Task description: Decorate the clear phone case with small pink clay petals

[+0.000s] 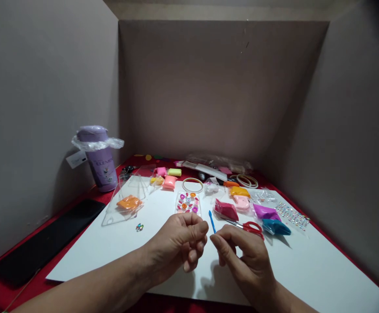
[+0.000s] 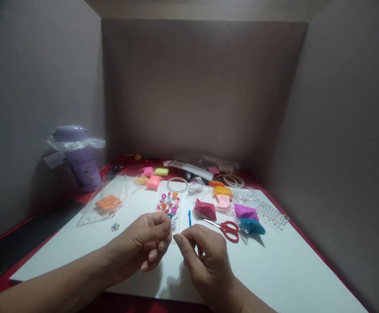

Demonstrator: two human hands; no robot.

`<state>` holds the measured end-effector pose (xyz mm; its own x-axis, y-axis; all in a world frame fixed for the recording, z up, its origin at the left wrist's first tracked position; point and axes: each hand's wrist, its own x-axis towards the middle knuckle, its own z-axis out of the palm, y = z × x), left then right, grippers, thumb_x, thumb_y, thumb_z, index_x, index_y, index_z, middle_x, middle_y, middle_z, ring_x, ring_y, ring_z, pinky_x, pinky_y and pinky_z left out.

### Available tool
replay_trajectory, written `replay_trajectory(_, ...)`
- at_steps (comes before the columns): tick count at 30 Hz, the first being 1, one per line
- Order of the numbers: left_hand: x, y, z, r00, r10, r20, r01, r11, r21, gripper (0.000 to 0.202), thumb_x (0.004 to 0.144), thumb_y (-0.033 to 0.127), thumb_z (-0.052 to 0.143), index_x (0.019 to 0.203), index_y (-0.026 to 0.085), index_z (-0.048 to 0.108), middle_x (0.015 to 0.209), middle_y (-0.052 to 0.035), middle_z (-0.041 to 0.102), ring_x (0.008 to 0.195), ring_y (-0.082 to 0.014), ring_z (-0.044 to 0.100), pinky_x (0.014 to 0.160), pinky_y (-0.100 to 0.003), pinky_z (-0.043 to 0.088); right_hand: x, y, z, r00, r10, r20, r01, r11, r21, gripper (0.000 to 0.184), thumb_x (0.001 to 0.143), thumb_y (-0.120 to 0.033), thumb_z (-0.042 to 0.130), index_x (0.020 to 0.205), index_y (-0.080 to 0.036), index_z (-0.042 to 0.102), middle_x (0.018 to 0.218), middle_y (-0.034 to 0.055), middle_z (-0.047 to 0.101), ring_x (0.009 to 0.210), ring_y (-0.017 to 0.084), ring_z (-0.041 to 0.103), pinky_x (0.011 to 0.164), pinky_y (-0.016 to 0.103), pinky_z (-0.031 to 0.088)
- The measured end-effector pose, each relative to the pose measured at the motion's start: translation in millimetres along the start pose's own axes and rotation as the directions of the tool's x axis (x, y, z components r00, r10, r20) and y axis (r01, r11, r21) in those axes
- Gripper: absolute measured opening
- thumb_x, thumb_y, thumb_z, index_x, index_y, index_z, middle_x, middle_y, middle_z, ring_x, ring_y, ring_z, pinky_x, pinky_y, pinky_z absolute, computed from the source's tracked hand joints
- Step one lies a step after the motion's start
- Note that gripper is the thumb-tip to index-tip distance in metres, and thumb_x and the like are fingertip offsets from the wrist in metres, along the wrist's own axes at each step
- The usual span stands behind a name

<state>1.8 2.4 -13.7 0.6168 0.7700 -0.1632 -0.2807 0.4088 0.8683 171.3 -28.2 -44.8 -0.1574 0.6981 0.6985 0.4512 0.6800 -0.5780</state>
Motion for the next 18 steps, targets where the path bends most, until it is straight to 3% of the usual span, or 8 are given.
replay_trajectory(10, 2.2, -1.2, -1.8, 0.999, 0.042, 0.026, -0.039, 0.994, -0.105, 0.022, 0.077, 0.027, 0.076, 0.080, 0.010, 0.063, 0.063, -0.0019, 0.062, 0.042, -0.0038, 0.051, 0.038, -0.013, 0.042, 2.0, -2.8, -0.1, 1.000, -0.013, -0.004, 0.013, 1.000, -0.006, 0.025, 0.091, -0.018, 0.056, 0.067, -0.018, 0.060, 0.055, -0.0012, 0.057, 0.048, 0.011, 0.048, 0.048, 0.024, 0.037)
replay_trajectory(18, 0.7, -1.7, -1.8, 0.998, 0.052, 0.033, -0.050, 0.997, -0.054, 0.025, 0.072, 0.028, 0.080, 0.072, 0.010, 0.062, 0.063, -0.0032, 0.064, 0.040, -0.0046, 0.051, 0.035, -0.013, 0.039, 0.7, -2.5, -1.1, 1.000, -0.004, -0.002, 0.004, 1.000, -0.010, 0.024, 0.091, -0.019, 0.057, 0.067, -0.018, 0.061, 0.056, -0.0007, 0.058, 0.048, 0.011, 0.048, 0.048, 0.024, 0.037)
